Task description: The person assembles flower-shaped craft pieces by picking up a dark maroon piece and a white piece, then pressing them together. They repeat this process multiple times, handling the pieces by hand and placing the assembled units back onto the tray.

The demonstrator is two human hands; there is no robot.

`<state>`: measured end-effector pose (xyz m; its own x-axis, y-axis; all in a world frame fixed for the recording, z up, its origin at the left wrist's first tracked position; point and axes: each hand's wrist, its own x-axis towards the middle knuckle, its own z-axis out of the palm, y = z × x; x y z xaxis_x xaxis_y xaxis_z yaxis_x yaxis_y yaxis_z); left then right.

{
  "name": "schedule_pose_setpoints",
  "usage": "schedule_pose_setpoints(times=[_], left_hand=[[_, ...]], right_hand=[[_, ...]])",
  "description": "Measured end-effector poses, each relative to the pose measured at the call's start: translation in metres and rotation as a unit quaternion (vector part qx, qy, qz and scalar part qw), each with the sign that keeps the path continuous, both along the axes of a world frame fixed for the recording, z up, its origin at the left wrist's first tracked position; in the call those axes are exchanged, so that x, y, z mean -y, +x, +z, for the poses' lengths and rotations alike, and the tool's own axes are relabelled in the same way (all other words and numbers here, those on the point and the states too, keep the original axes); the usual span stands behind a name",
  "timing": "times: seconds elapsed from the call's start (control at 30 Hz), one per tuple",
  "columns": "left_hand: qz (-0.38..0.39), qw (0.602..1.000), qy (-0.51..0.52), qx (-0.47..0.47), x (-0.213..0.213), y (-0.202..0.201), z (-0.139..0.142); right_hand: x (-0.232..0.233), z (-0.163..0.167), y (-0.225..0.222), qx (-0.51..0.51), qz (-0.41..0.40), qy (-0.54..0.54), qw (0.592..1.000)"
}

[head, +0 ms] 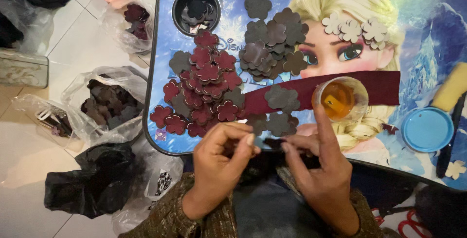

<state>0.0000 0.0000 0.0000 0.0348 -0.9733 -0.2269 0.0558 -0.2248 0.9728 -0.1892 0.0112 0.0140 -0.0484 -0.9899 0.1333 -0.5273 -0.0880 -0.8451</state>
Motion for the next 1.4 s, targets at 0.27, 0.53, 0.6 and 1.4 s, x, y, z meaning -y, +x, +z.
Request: schedule_pose_setpoints(times=[0.27,0.53,0.6,1.4], left_hand=[[-0.020,0.953,-0.220,0.206,0.007,0.009,0.017],[-0.057,0.946,-0.242,0.206,0.013,-0.004,0.014],[-0.075,0.938,-0.268,0.208,0.018,-0.014,0.015],[-0.101,0.895,-0.314,0.301,0.019,-0.025,0.016]], right_hand=[[0.003,0.015,-0.004,-0.229,-0.014,-0.151,0.962],[0.018,0.063,-0.064,-0.251,-0.116,-0.081,0.958],[0.038,0.074,-0.083,-0.263,-0.086,-0.083,0.957],[0.153,0.056,-0.136,-0.189,-0.045,-0.041,0.980]])
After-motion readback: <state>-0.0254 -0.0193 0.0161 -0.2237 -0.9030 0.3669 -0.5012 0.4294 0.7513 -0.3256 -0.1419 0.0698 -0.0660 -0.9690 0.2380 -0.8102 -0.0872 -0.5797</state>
